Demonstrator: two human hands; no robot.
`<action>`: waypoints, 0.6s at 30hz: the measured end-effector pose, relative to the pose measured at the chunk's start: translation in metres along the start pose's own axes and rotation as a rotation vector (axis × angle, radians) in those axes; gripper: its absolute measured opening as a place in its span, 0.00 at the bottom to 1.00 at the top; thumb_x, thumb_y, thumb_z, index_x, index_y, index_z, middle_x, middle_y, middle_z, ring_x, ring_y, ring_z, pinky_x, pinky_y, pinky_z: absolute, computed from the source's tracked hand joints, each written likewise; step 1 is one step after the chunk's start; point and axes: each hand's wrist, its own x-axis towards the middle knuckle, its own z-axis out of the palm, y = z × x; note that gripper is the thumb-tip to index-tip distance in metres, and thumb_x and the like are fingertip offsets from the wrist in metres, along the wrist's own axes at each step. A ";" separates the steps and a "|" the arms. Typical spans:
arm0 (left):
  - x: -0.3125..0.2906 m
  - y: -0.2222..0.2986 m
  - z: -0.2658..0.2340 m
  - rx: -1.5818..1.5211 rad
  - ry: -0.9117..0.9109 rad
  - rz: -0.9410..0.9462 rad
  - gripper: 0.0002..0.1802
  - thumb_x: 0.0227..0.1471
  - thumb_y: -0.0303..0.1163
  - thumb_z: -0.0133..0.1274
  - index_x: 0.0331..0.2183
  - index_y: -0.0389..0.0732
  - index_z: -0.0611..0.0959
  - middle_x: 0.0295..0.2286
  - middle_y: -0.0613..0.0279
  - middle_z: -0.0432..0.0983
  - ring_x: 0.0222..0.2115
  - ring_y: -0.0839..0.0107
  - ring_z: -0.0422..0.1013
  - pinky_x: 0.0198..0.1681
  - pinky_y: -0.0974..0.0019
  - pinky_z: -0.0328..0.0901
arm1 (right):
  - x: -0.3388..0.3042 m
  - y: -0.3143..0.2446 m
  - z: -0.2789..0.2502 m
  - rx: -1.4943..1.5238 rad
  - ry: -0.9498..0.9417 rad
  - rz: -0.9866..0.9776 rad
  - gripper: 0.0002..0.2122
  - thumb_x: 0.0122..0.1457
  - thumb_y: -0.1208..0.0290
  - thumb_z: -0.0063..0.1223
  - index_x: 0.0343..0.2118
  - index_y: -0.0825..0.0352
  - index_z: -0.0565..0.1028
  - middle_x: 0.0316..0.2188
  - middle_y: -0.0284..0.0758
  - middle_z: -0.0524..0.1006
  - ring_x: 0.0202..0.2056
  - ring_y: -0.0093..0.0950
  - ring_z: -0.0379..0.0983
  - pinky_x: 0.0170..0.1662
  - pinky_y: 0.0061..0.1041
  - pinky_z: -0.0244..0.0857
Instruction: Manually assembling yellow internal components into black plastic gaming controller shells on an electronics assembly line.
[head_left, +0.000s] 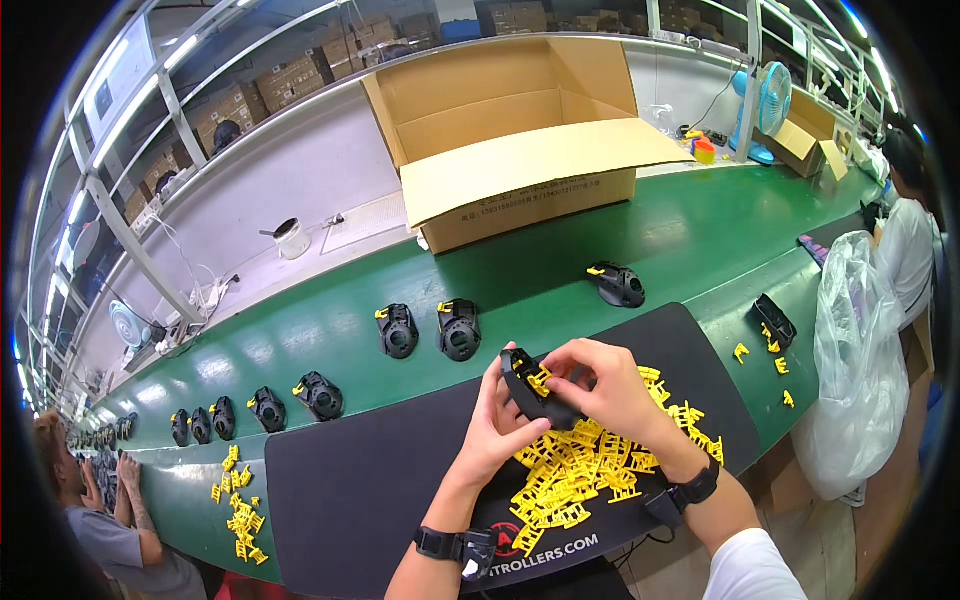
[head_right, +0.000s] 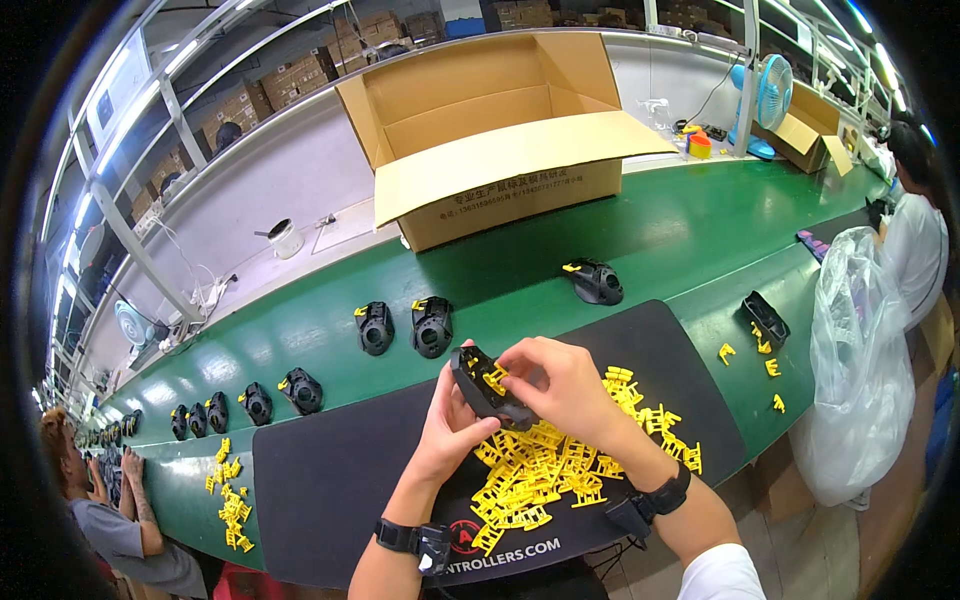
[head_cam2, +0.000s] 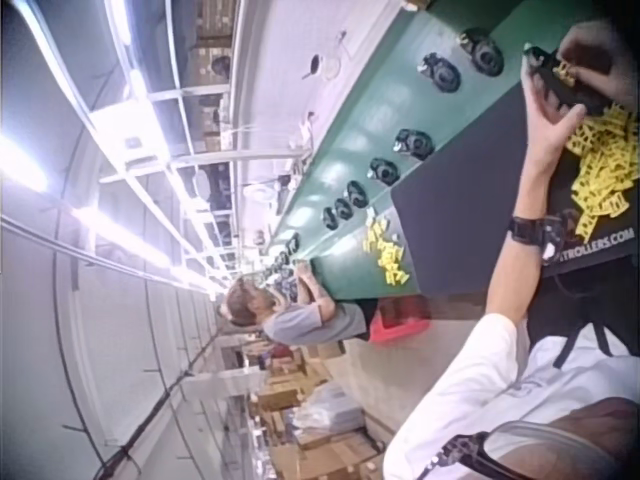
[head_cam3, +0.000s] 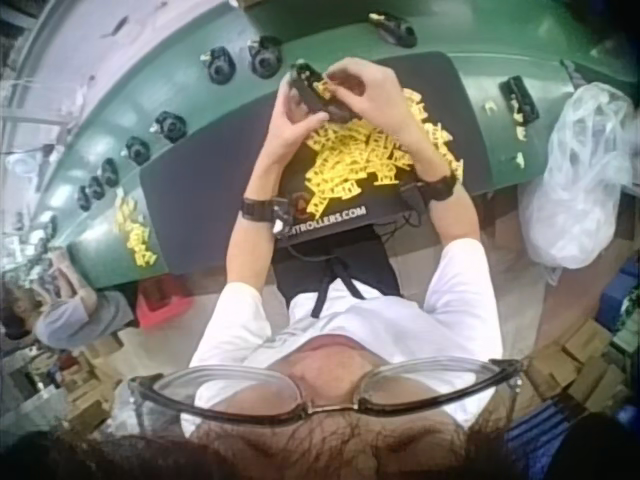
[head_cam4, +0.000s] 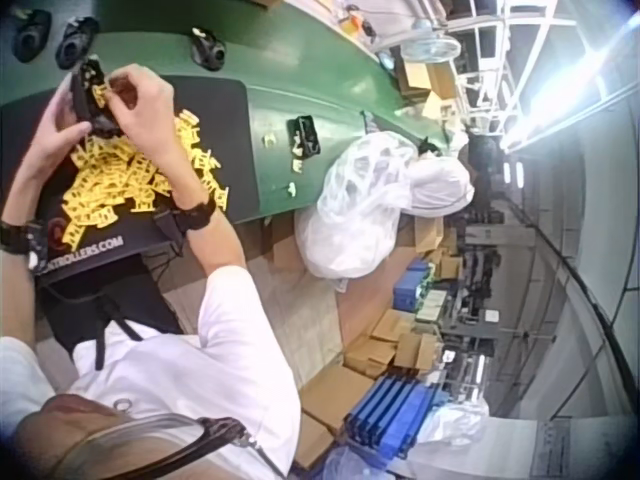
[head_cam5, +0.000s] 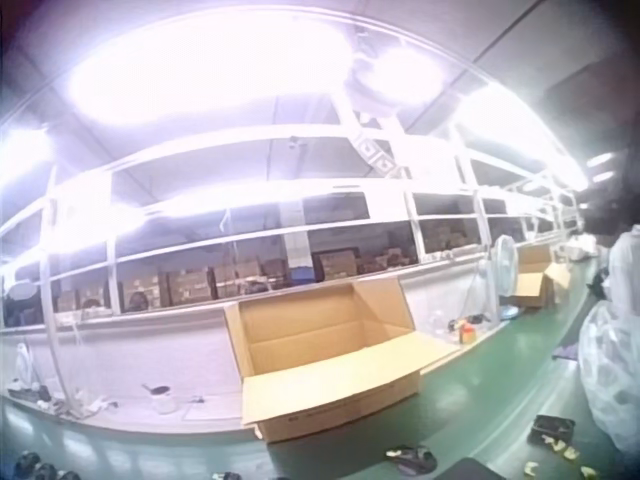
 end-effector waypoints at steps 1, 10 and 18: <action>-0.001 0.000 0.003 0.055 0.005 0.013 0.57 0.46 0.15 0.60 0.68 0.47 0.45 0.60 0.53 0.57 0.60 0.62 0.60 0.61 0.57 0.62 | -0.002 -0.001 0.002 -0.060 0.038 -0.053 0.08 0.54 0.80 0.62 0.37 0.70 0.78 0.30 0.34 0.79 0.30 0.20 0.77 0.32 0.18 0.71; 0.000 0.003 0.011 0.107 0.010 0.048 0.57 0.46 0.14 0.60 0.68 0.49 0.45 0.58 0.53 0.58 0.59 0.63 0.60 0.60 0.57 0.64 | -0.003 -0.007 0.012 -0.108 0.206 -0.136 0.09 0.51 0.82 0.63 0.36 0.68 0.80 0.29 0.34 0.77 0.27 0.22 0.76 0.25 0.19 0.67; 0.003 0.001 0.010 0.115 0.025 0.048 0.57 0.47 0.15 0.60 0.68 0.50 0.44 0.58 0.53 0.58 0.59 0.61 0.62 0.59 0.56 0.65 | -0.003 -0.004 0.017 -0.231 0.307 -0.298 0.10 0.50 0.82 0.65 0.36 0.66 0.81 0.30 0.33 0.78 0.23 0.21 0.72 0.24 0.20 0.65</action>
